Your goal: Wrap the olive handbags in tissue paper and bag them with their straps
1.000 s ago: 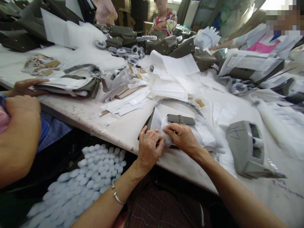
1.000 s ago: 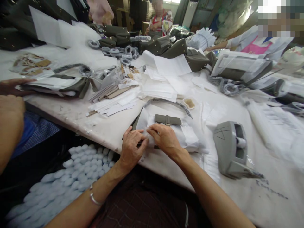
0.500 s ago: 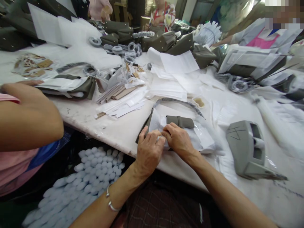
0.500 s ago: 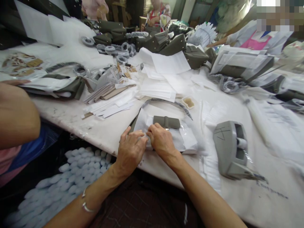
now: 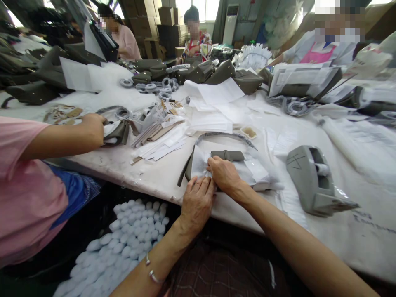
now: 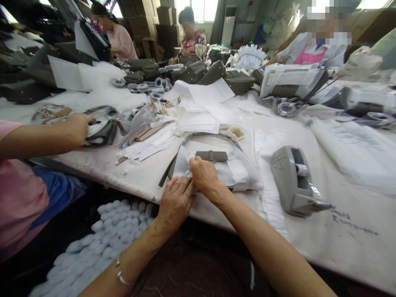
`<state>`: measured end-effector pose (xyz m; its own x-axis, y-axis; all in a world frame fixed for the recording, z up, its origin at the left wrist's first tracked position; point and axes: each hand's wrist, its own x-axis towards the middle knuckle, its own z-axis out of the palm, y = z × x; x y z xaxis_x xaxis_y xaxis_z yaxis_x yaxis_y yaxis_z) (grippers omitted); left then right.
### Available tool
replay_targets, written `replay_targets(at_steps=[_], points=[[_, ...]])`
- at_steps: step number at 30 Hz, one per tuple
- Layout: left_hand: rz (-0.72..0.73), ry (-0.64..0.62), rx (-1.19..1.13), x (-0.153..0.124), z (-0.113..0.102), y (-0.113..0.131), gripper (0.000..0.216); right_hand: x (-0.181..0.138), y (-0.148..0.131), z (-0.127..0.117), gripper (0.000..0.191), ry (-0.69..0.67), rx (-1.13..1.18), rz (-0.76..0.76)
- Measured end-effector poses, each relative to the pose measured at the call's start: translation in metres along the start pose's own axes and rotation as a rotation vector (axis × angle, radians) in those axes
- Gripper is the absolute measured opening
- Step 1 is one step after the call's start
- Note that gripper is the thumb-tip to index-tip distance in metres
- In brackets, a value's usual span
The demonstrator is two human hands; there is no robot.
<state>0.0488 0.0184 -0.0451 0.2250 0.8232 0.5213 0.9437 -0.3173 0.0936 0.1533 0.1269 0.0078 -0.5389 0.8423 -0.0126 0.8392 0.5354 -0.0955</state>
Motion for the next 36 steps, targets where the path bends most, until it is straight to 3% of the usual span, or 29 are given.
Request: replay_targets(at_steps=[2,6,8,10,12,14,16,18,21,23,31,36], points=[[-0.003,0.016,0.006,0.0,0.0,0.001,0.033,-0.005,0.003,-0.006,0.014,0.11,0.028,-0.042],[-0.009,0.023,0.006,0.0,0.001,0.002,0.034,-0.041,0.036,-0.035,0.016,0.485,0.2,-0.092],[-0.015,0.021,0.005,-0.001,0.002,0.002,0.035,-0.073,0.069,-0.055,0.017,0.653,0.244,-0.013],[-0.021,0.028,0.008,-0.001,0.002,0.002,0.035,-0.11,0.112,-0.072,0.022,0.766,0.184,0.161],[-0.018,0.039,0.009,-0.001,0.002,0.002,0.033,-0.146,0.158,-0.08,0.03,0.781,0.088,0.386],[-0.001,0.063,0.009,-0.001,0.001,0.002,0.032,-0.178,0.198,-0.08,0.033,0.671,0.096,0.625],[0.021,0.096,0.009,-0.001,0.001,0.001,0.031,-0.202,0.226,-0.073,0.037,0.543,0.175,0.839],[0.04,0.122,0.012,0.0,0.002,-0.002,0.031,-0.216,0.242,-0.062,0.04,0.416,0.366,0.953],[0.084,0.169,0.034,0.003,0.005,-0.005,0.032,-0.218,0.248,-0.047,0.048,0.351,0.786,0.9],[0.109,0.194,0.054,0.004,0.006,-0.007,0.031,-0.212,0.247,-0.042,0.052,0.36,0.941,0.858],[0.129,0.202,0.087,0.006,0.002,-0.007,0.031,-0.18,0.233,-0.044,0.041,0.5,1.029,0.886],[0.145,0.195,0.076,0.006,0.002,-0.006,0.031,-0.19,0.219,-0.055,0.039,0.644,1.063,0.86]])
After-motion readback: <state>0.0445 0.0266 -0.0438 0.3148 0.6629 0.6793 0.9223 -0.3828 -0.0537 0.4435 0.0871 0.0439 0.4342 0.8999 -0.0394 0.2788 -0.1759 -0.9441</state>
